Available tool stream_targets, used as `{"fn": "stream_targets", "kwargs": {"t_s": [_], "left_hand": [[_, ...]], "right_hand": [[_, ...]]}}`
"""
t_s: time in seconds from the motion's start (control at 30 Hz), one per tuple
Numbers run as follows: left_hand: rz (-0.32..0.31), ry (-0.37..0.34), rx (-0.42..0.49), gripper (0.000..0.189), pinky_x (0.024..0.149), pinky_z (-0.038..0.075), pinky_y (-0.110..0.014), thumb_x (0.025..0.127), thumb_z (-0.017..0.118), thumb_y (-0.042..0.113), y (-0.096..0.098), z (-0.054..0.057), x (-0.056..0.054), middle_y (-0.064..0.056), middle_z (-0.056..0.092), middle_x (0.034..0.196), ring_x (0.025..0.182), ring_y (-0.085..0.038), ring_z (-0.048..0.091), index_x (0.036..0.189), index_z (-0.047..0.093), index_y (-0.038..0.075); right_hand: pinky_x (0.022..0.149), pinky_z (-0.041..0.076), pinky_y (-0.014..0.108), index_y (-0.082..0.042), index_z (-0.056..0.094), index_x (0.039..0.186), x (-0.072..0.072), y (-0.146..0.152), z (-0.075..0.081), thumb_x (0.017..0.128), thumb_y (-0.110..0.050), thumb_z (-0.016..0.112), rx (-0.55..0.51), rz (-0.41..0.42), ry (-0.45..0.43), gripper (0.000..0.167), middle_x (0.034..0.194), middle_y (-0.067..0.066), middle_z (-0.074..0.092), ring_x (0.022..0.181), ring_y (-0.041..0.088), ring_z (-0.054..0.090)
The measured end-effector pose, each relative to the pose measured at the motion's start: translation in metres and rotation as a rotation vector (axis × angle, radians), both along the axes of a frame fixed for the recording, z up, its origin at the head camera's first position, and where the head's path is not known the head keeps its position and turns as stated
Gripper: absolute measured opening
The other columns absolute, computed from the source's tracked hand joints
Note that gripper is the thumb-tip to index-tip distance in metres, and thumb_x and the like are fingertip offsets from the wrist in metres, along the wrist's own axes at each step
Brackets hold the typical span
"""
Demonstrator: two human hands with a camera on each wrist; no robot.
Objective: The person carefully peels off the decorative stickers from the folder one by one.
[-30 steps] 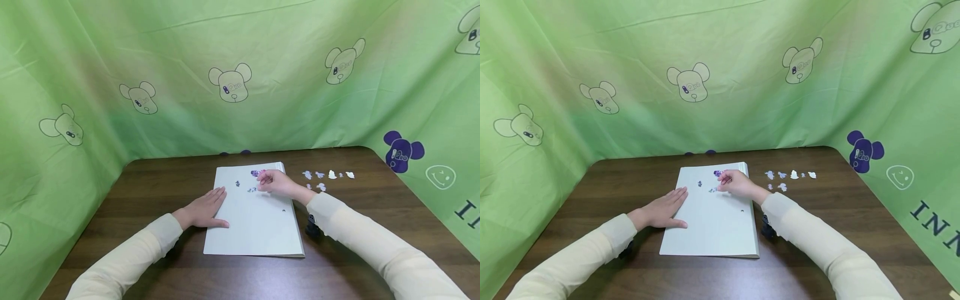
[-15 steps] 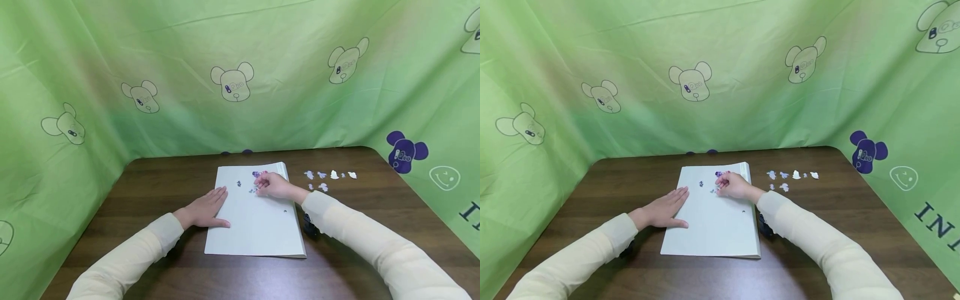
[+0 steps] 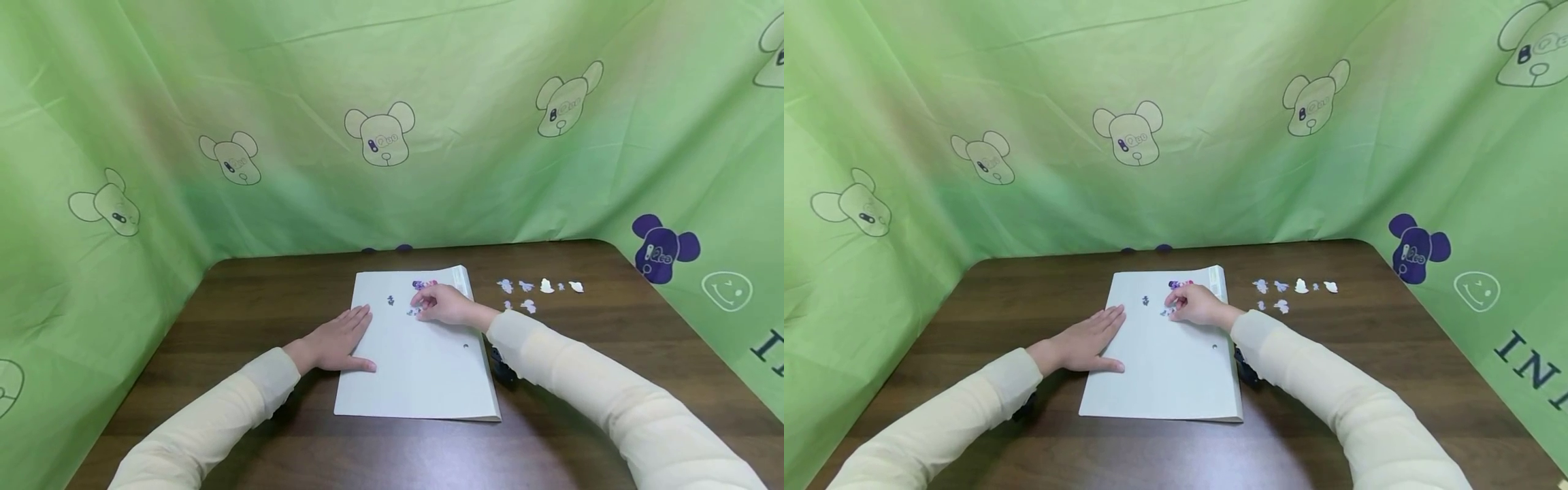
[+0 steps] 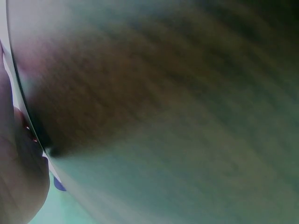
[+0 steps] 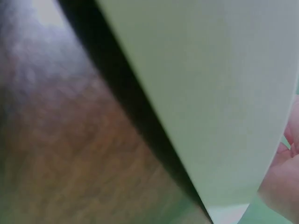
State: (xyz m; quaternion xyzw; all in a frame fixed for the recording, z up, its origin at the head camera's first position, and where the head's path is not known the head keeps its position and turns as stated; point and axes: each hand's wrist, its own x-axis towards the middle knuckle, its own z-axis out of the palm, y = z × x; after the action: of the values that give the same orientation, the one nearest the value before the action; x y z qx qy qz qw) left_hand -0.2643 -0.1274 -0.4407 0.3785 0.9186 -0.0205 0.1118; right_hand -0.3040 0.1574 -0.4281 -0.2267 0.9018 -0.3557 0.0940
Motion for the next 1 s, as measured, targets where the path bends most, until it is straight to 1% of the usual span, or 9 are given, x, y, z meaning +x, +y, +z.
{"fn": "stream_targets", "kwargs": {"t_s": [0.17, 0.27, 0.4, 0.67, 0.9, 1.0], "left_hand": [[0.005, 0.006, -0.01, 0.11, 0.117, 0.007, -0.034, 0.084, 0.032, 0.082, 0.0002, -0.0004, -0.0006, -0.012, 0.001, 0.162, 0.147, -0.021, -0.001, 0.155, 0.008, 0.002], [0.006, 0.002, -0.014, 0.11, 0.117, 0.006, -0.033, 0.084, 0.032, 0.082, 0.0002, -0.0002, 0.0, -0.012, 0.0, 0.162, 0.147, -0.02, -0.002, 0.155, 0.007, 0.003], [0.0, -0.002, -0.005, 0.11, 0.117, 0.008, -0.035, 0.084, 0.034, 0.081, 0.0001, 0.0006, 0.0013, -0.013, 0.002, 0.162, 0.147, -0.022, -0.001, 0.155, 0.008, 0.001], [-0.005, 0.011, -0.007, 0.109, 0.117, 0.008, -0.035, 0.085, 0.034, 0.081, 0.0004, 0.0002, 0.0006, -0.013, 0.003, 0.162, 0.148, -0.023, 0.0, 0.155, 0.009, 0.001], [-0.002, 0.011, -0.007, 0.109, 0.117, 0.009, -0.036, 0.085, 0.034, 0.081, 0.0005, 0.0001, 0.0013, -0.014, 0.004, 0.162, 0.148, -0.023, 0.002, 0.155, 0.01, 0.001], [0.001, 0.008, -0.005, 0.109, 0.117, 0.01, -0.036, 0.085, 0.035, 0.081, 0.001, 0.0011, 0.0024, -0.013, 0.005, 0.162, 0.148, -0.023, 0.002, 0.155, 0.011, 0.001]], "right_hand": [[0.079, 0.045, 0.032, -0.007, 0.07, 0.107, -0.0014, -0.0003, 0.0025, 0.085, -0.006, 0.073, 0.018, 0.01, -0.013, 0.021, 0.085, 0.001, 0.058, 0.08, 0.016, 0.052], [0.077, 0.044, 0.032, -0.009, 0.07, 0.105, -0.0019, -0.0006, 0.0037, 0.086, -0.006, 0.073, 0.029, 0.014, -0.029, 0.019, 0.084, 0.001, 0.058, 0.079, 0.016, 0.052], [0.076, 0.044, 0.031, -0.011, 0.071, 0.104, -0.003, -0.0012, 0.003, 0.086, -0.007, 0.073, 0.04, 0.012, -0.037, 0.018, 0.083, 0.001, 0.058, 0.078, 0.016, 0.051], [0.075, 0.043, 0.032, -0.011, 0.07, 0.102, -0.0029, -0.0015, 0.0019, 0.085, -0.007, 0.073, 0.032, -0.004, -0.036, 0.017, 0.082, 0.001, 0.058, 0.077, 0.016, 0.051], [0.075, 0.043, 0.032, -0.009, 0.071, 0.098, -0.0018, -0.0015, -0.0005, 0.085, -0.005, 0.073, 0.026, 0.008, 0.002, 0.014, 0.081, 0.0, 0.057, 0.077, 0.015, 0.05], [0.075, 0.042, 0.031, -0.01, 0.071, 0.098, -0.0002, -0.0018, -0.0002, 0.085, -0.005, 0.073, 0.023, 0.002, 0.004, 0.013, 0.081, 0.0, 0.057, 0.077, 0.015, 0.05]]}}
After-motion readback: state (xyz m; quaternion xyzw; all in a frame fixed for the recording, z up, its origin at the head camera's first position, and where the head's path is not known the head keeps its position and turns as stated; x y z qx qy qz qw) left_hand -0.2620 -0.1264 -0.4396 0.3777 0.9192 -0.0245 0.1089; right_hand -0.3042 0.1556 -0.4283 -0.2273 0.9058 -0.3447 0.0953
